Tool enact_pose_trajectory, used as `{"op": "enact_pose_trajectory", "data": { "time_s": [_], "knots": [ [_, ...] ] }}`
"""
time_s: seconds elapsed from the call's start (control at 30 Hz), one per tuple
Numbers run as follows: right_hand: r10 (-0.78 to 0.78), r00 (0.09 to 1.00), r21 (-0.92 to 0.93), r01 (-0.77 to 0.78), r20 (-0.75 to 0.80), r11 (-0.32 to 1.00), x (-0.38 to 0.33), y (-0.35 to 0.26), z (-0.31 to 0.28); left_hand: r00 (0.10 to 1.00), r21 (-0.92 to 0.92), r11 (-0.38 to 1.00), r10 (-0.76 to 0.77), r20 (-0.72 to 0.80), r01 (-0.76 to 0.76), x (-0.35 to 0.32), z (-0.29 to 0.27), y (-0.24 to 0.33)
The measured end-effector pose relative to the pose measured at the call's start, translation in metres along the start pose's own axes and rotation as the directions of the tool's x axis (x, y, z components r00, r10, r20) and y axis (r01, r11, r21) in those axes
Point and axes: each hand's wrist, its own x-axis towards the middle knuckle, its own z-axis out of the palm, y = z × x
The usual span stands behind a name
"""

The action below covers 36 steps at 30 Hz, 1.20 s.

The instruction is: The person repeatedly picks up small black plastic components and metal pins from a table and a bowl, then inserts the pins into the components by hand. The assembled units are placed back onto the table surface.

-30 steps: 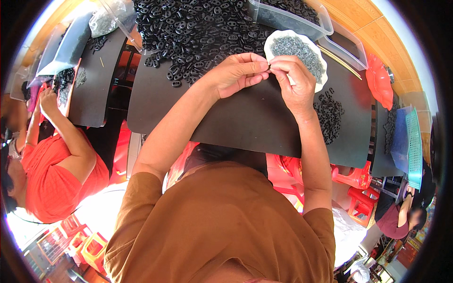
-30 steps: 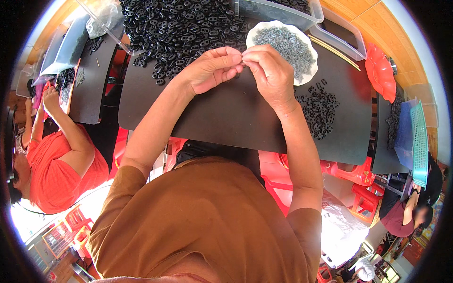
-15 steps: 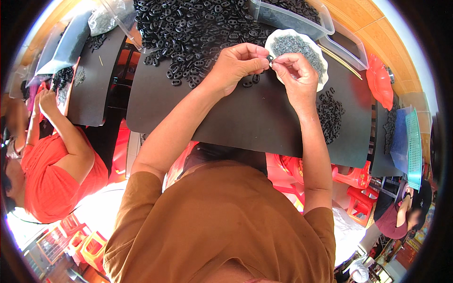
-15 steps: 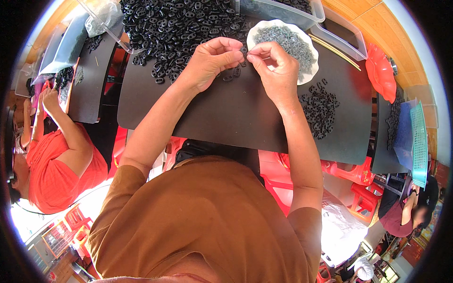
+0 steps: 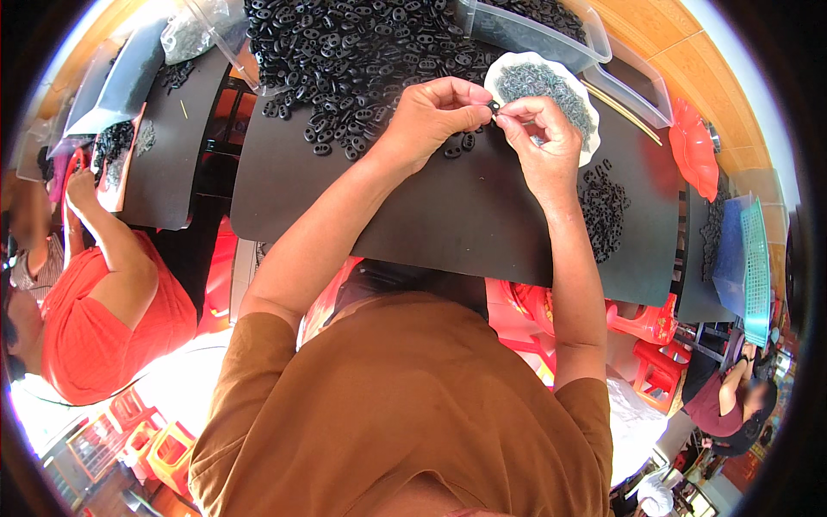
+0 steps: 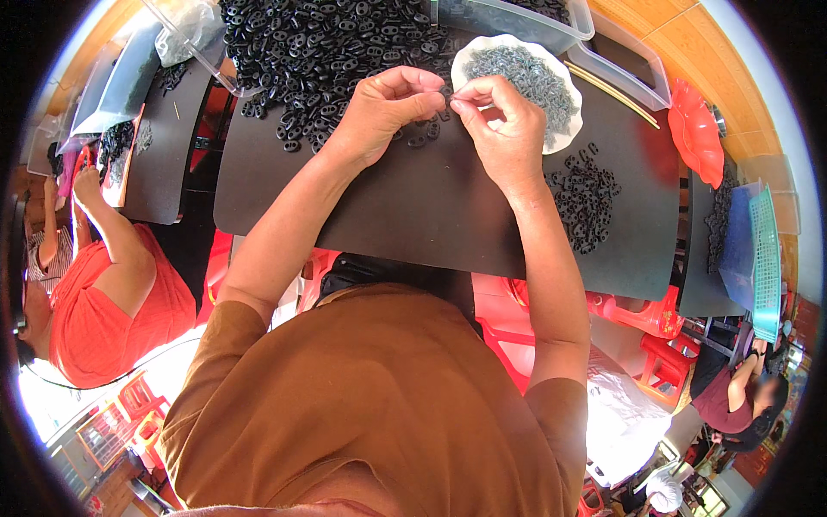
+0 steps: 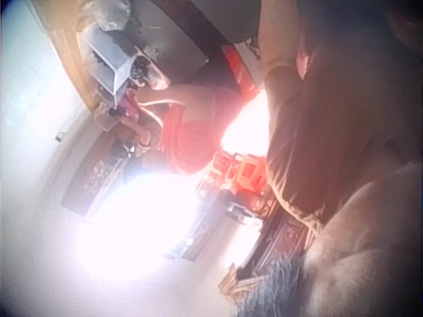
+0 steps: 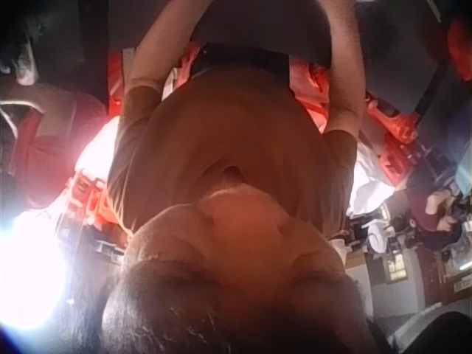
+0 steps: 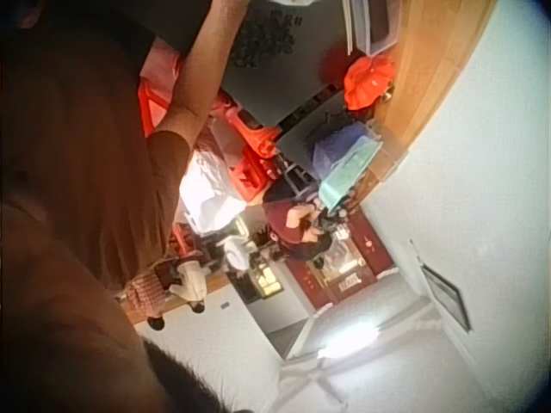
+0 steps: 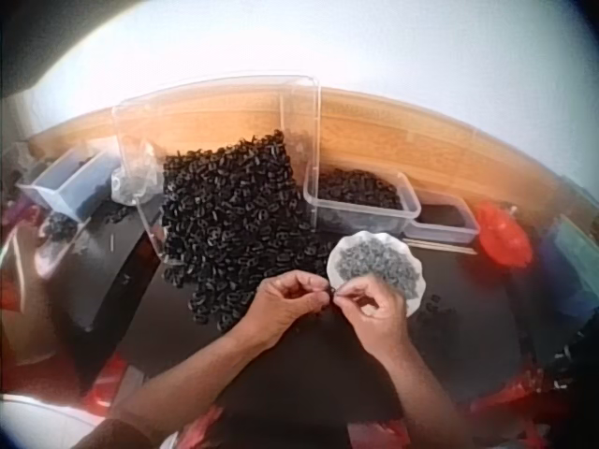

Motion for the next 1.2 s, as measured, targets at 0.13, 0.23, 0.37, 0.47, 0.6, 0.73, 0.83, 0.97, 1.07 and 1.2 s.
{"op": "enact_pose_trajectory", "data": {
  "time_s": [0.13, 0.23, 0.37, 0.47, 0.6, 0.73, 0.83, 0.97, 1.07, 1.2],
  "knots": [
    [-0.007, 1.0, -0.016, 0.007, -0.003, 1.0, -0.0004, 0.001, 0.0004, 1.0, 0.016, 1.0, 0.021, 0.016, -0.022, 0.0, 0.0001, -0.0005],
    [-0.017, 1.0, -0.02, 0.017, -0.002, 1.0, -0.0001, -0.0007, 0.0002, 0.999, 0.045, 0.998, 0.037, 0.015, -0.038, -0.0001, 0.0003, -0.0004],
    [-0.045, 0.999, -0.068, 0.046, 0.006, 0.997, -0.0006, 0.0008, -0.0004, 0.997, 0.145, 0.987, 0.072, -0.012, -0.07, -0.0011, 0.004, 0.0019],
    [-0.069, 0.998, -0.097, 0.069, 0.006, 0.993, -0.0003, -0.0002, 0.0002, 0.995, 0.218, 0.971, 0.1, -0.014, -0.094, -0.0012, 0.0039, 0.0012],
    [-0.077, 0.997, -0.117, 0.079, 0.023, 0.99, -0.0008, -0.0008, -0.0002, 0.992, 0.345, 0.932, 0.122, -0.01, -0.111, -0.0018, 0.004, 0.0021],
    [0.007, 0.999, -0.077, -0.003, 0.052, 0.997, -0.0021, 0.0021, -0.0003, 0.99, 0.387, 0.914, 0.14, -0.015, -0.123, -0.0034, 0.0055, 0.0032],
    [0.05, 0.996, -0.055, -0.047, 0.071, 0.997, -0.0028, 0.0026, -0.0014, 0.99, 0.382, 0.916, 0.142, -0.021, -0.123, -0.0036, 0.0064, 0.0022],
    [0.176, 0.978, 0.048, -0.182, 0.108, 0.982, -0.0026, -0.0019, -0.0014, 0.993, 0.376, 0.923, 0.111, -0.043, -0.087, -0.0038, 0.007, 0.0029],
    [0.237, 0.963, 0.115, -0.251, 0.128, 0.961, -0.0015, -0.0022, -0.0031, 0.993, 0.325, 0.943, 0.098, -0.059, -0.074, -0.0026, 0.006, 0.0009],
    [0.161, 0.981, 0.063, -0.169, 0.11, 0.984, 0.0005, -0.0012, -0.0027, 0.992, 0.227, 0.972, 0.08, -0.094, -0.057, -0.0018, 0.0058, 0.001]
  ]
}}
